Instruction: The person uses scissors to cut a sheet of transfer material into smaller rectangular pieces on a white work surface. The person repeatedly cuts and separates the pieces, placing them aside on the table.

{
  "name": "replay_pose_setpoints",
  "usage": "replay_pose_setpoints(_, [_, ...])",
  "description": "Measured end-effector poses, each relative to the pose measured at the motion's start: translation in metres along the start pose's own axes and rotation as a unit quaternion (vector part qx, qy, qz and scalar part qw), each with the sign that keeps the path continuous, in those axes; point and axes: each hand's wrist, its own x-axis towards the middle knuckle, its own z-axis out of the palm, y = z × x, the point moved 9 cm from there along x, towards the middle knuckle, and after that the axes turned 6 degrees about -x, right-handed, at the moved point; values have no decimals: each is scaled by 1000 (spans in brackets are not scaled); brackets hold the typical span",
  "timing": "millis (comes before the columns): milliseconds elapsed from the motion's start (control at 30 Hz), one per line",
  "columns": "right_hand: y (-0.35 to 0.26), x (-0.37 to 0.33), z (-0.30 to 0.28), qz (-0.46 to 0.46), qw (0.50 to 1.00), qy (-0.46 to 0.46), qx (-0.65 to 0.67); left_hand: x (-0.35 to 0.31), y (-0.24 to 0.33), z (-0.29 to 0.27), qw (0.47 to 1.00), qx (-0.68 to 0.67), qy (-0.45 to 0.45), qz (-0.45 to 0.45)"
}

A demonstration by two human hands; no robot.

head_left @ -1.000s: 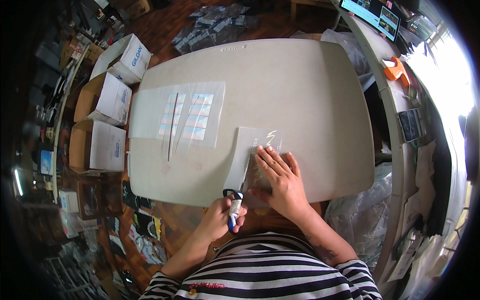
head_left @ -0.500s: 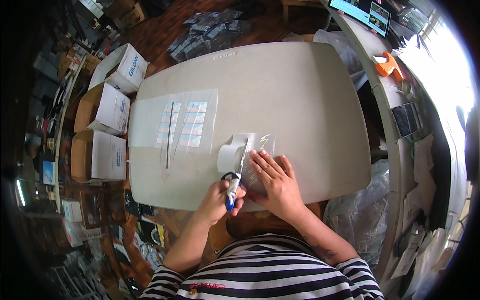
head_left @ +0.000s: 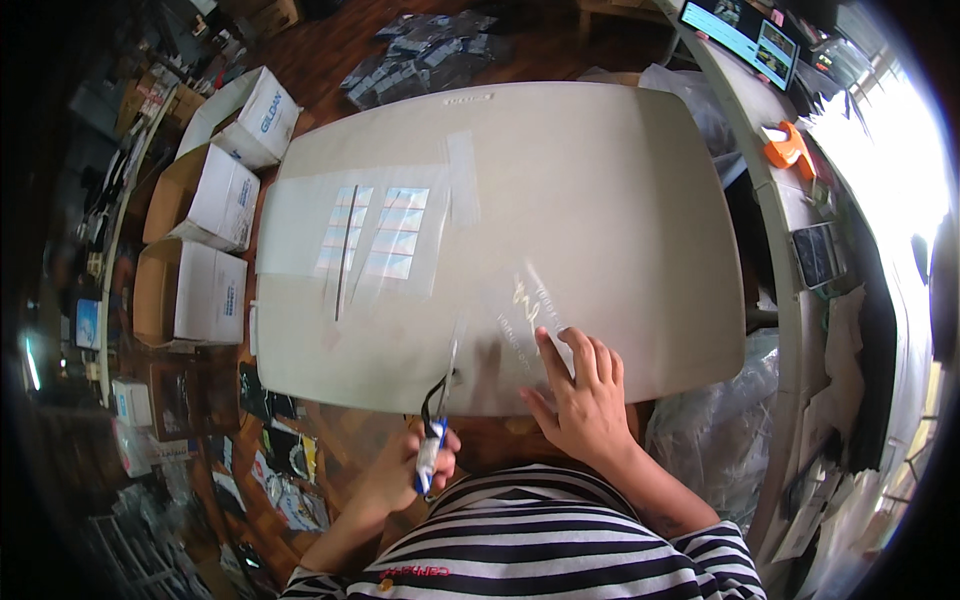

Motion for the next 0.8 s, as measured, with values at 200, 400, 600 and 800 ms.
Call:
replay_pose_setpoints(200, [-16,-3,19,-57,996,-52,35,-35,-26,-2,996,45,3,-78])
replay_pose_setpoints(400, [-6,4,8,-152,977,-73,133,-28,-38,-5,998,27,-9,-50])
replay_pose_setpoints(600, [-4,7,1,-159,970,-82,163,-15,-37,0,996,84,-1,-40])
replay_pose_setpoints(800, [4,8,10,-146,973,-76,163,-13,-39,-1,991,129,19,-23])
